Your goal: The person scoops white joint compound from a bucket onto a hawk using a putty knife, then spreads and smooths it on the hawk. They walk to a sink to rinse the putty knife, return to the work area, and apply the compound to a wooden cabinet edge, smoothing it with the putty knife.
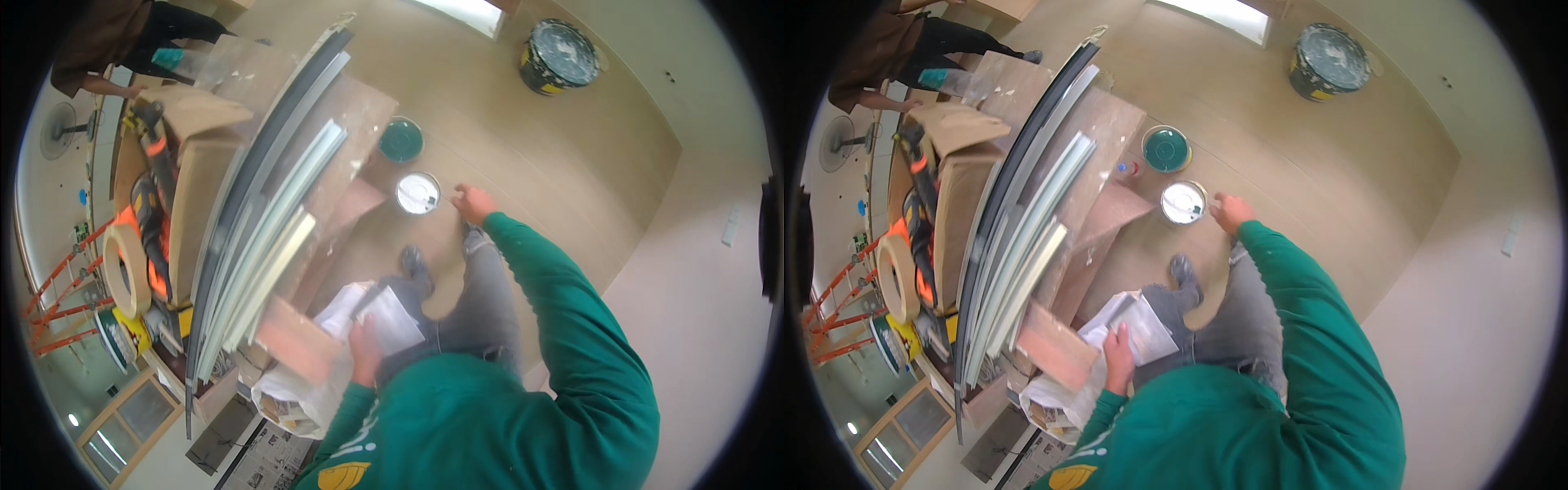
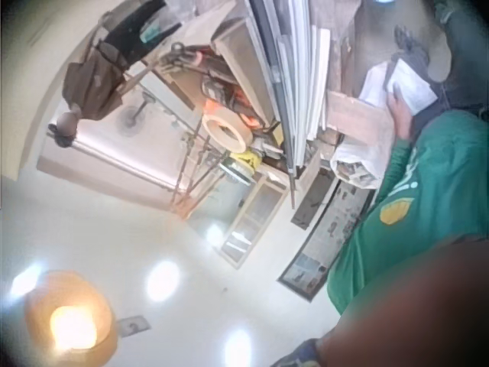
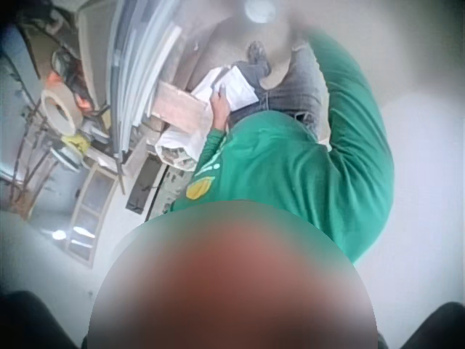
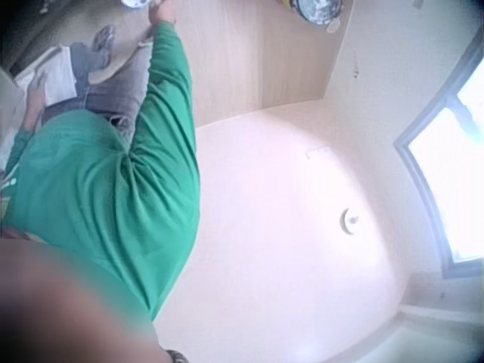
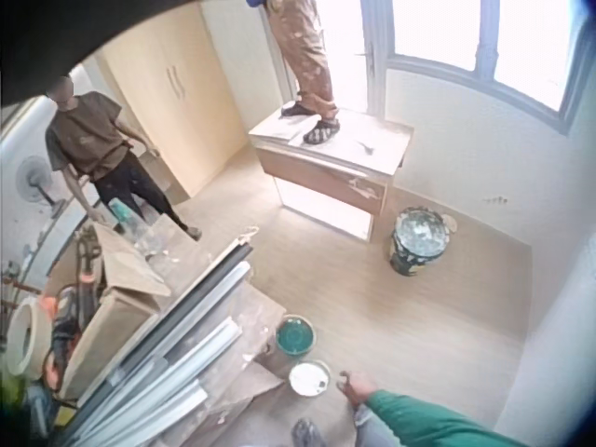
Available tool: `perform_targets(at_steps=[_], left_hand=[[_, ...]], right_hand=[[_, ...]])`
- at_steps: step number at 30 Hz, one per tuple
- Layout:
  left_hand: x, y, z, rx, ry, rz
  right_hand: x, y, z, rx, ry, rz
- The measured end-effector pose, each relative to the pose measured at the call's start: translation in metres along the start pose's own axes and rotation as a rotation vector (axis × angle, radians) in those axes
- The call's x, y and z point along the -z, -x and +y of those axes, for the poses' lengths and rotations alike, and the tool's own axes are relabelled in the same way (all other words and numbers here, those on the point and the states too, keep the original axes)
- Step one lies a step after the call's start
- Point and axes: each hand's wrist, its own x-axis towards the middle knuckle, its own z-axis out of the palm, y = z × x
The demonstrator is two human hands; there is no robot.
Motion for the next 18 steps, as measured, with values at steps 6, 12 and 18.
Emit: perform_targets(at_steps=[6, 12, 18], left_hand=[[-0.072, -0.025, -0.06, 0.236, -0.122, 0.039], [-0.086, -0.046, -0.099, 0.154, -0.209, 0.215], [-0.093, -0.056, -0.079, 0.19, -0.296, 0.326]], right_hand=[[-0.075, -0.178, -0.092, 0.259, 0.104, -0.287], [-0.163, -0.263, -0.112, 0.309, 0.351, -0.404], [-0.227, -0.303, -0.096, 0.328, 0.432, -0.373]])
